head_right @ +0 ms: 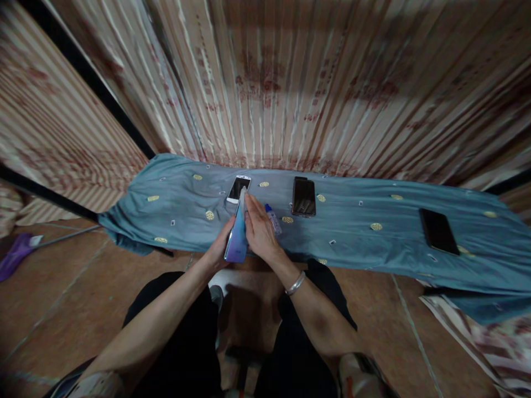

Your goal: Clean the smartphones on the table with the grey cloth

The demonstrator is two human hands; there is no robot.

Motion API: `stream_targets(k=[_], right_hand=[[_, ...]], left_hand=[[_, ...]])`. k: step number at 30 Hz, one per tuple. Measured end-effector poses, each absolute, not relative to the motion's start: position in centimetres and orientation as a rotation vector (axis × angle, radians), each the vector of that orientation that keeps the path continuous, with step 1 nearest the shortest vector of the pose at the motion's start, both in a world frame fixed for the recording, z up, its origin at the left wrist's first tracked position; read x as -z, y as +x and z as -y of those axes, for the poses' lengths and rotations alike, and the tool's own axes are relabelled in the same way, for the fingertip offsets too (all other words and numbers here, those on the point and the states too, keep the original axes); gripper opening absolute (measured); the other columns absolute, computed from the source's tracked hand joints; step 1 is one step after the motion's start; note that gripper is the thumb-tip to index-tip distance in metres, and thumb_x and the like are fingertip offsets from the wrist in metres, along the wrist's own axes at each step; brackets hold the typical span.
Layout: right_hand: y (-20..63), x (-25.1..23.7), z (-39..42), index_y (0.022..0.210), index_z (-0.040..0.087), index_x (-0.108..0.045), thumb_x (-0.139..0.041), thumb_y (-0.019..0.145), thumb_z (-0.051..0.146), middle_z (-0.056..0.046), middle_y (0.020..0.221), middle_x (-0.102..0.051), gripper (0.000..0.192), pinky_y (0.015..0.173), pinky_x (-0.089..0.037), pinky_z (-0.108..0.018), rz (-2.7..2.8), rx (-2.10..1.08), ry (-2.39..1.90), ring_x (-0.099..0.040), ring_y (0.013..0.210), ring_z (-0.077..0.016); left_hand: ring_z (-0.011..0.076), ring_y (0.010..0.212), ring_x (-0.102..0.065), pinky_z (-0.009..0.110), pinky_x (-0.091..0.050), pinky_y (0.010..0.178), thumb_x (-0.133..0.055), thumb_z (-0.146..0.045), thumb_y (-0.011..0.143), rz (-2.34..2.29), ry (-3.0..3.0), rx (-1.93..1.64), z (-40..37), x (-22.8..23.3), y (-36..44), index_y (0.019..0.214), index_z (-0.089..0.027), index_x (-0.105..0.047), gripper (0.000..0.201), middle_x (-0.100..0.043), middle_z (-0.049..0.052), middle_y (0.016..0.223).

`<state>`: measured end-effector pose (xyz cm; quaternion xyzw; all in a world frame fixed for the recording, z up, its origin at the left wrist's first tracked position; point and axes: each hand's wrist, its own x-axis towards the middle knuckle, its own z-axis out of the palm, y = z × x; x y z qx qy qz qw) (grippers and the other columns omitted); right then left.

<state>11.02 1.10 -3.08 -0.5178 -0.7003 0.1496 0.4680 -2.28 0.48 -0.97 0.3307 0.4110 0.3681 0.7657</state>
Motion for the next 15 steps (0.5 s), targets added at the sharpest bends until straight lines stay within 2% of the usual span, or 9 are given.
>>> stream_targets(k=[5, 11, 15], right_hand=[[10.25, 3.37, -0.42, 0.162, 0.023, -0.046, -0.036, 0.107, 0.029, -0.008, 0.166, -0.05, 0.057, 0.132, -0.033, -0.05, 1.819, -0.37, -1.202, -0.043, 0.156, -0.0235], [10.82, 3.37, -1.04, 0.165, 0.024, -0.042, -0.037, 0.105, 0.025, -0.007, 0.168, -0.047, 0.06, 0.133, -0.031, -0.051, 1.758, -0.397, -1.288, -0.042, 0.157, -0.0236], [10.65, 3.26, -0.67, 0.165, 0.023, -0.042, -0.037, 0.106, 0.025, -0.008, 0.168, -0.046, 0.059, 0.133, -0.032, -0.051, 1.788, -0.409, -1.241, -0.041, 0.158, -0.024]], left_hand=[[0.0307, 0.122, -0.071, 0.046, -0.06, 0.104, -0.058, -0.063, 0.093, -0.851, 0.769, -1.023, -1.23, 0.95, -2.1, 0.125, -0.02, -0.072, 0.055, -0.08, 0.011, 0.113], [0.0323, 0.116, -0.073, 0.044, -0.063, 0.097, -0.057, -0.074, 0.088, -0.874, 0.822, -0.856, -0.8, 1.5, -1.93, 0.119, -0.021, -0.074, 0.064, -0.08, 0.009, 0.102], [0.0309, 0.12, -0.072, 0.043, -0.06, 0.104, -0.06, -0.067, 0.091, -0.863, 0.821, -0.953, -1.12, 1.57, -2.14, 0.12, -0.019, -0.074, 0.058, -0.081, 0.009, 0.107]])
